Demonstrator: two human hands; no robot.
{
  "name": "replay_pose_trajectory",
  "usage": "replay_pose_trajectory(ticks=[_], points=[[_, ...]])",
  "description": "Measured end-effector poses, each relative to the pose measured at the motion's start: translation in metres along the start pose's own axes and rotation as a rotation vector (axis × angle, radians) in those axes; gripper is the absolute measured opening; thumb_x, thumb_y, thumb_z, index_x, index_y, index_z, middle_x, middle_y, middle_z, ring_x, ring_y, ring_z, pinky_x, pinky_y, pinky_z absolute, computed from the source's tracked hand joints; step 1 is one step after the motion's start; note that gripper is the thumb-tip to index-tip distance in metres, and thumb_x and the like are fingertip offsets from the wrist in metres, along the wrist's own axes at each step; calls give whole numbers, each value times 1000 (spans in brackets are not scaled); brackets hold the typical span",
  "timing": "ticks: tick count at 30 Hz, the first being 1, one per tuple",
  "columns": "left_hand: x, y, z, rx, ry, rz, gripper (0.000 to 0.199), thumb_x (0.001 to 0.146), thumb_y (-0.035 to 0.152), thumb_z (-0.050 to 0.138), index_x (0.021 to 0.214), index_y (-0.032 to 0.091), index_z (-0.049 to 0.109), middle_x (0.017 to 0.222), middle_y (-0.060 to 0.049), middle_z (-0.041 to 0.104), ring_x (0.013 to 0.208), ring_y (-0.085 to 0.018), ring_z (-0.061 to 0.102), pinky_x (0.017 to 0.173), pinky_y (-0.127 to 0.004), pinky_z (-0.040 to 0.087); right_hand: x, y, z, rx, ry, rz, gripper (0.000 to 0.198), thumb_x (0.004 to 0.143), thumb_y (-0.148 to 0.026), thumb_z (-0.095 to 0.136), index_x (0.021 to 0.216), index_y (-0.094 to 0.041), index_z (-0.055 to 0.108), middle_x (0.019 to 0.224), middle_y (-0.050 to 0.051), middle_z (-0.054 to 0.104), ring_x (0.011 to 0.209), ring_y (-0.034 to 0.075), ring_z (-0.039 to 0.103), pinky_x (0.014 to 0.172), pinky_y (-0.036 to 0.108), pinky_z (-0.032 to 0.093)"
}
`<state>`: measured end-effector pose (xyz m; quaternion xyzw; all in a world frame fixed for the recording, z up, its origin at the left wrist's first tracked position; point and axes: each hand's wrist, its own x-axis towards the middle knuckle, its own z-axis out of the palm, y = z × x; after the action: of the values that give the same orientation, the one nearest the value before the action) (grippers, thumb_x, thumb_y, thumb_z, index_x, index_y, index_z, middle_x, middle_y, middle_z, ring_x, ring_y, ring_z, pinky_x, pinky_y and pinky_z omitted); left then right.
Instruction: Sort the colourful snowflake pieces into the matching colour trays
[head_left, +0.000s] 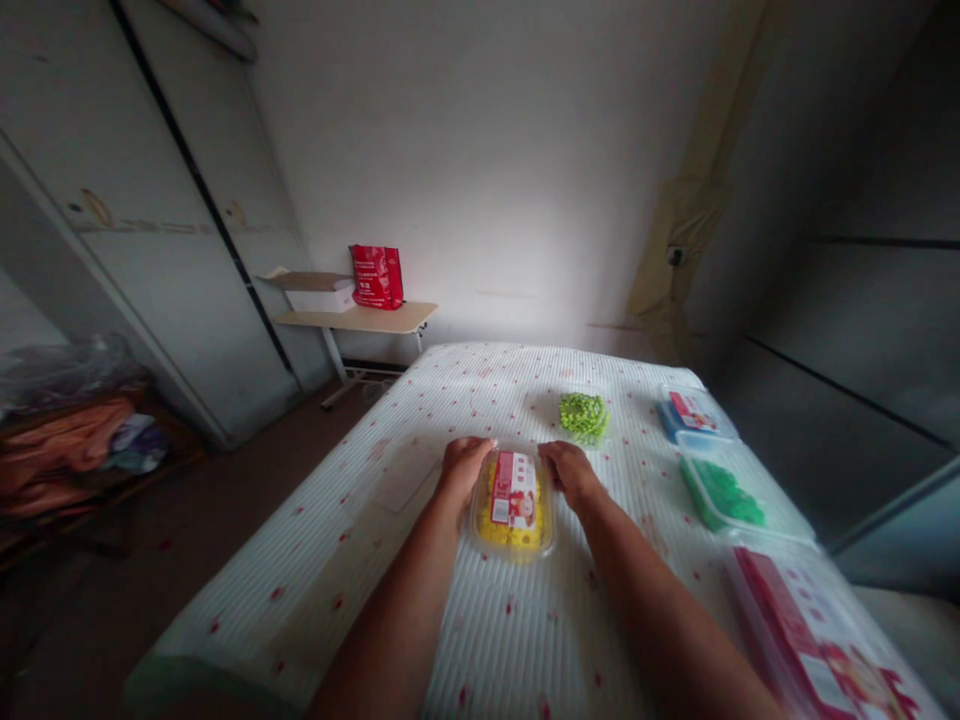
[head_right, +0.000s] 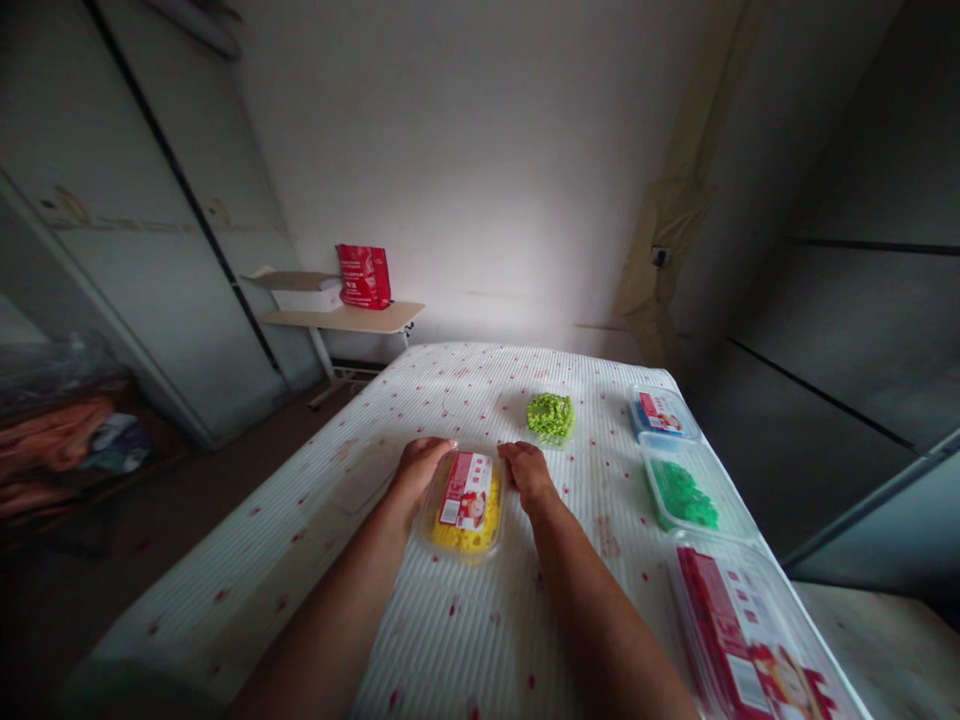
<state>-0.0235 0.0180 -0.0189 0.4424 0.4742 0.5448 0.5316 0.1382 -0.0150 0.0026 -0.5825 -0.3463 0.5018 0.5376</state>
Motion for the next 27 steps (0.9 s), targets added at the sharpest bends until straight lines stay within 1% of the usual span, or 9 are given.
replay_pose_trajectory(ticks=[8,14,21,24,27], points=[[0,2,-1,0,-4,2,22,55,31,68,51,16,52,45,5,51,42,-10,48,44,-21,34,0,4,4,21,29,2,18,55,-30,55,50,-22,39,36,-10,32,33,6,27,34,22,18],[-1,2,-2,-2,12,17,20,54,31,68,54,15,57,47,4,54,45,-10,50,46,-21,35,-1,5,5,31,16,-16,18,55,-32,57,53,-21,43,38,-10,33,34,6,27,34,22,18],[-5,6,-2,-12,-4,12,19,55,31,69,56,15,59,50,3,57,47,-11,52,48,-21,38,-3,6,3,25,-1,-33,22,58,-36,60,57,-20,45,39,-10,35,35,6,30,34,21,21],[-7,5,-2,-36,-13,-5,24,55,36,70,56,15,59,48,3,56,46,-12,52,47,-22,38,-7,-1,-1,-55,-10,-31,27,62,-41,62,59,-19,46,40,-10,38,35,6,33,35,19,26],[-9,4,-3,-54,6,-13,26,54,37,71,57,15,59,48,3,56,46,-12,52,47,-22,38,-16,-8,-8,-252,-62,10,28,66,-42,63,62,-19,49,40,-8,44,35,7,41,37,20,34]])
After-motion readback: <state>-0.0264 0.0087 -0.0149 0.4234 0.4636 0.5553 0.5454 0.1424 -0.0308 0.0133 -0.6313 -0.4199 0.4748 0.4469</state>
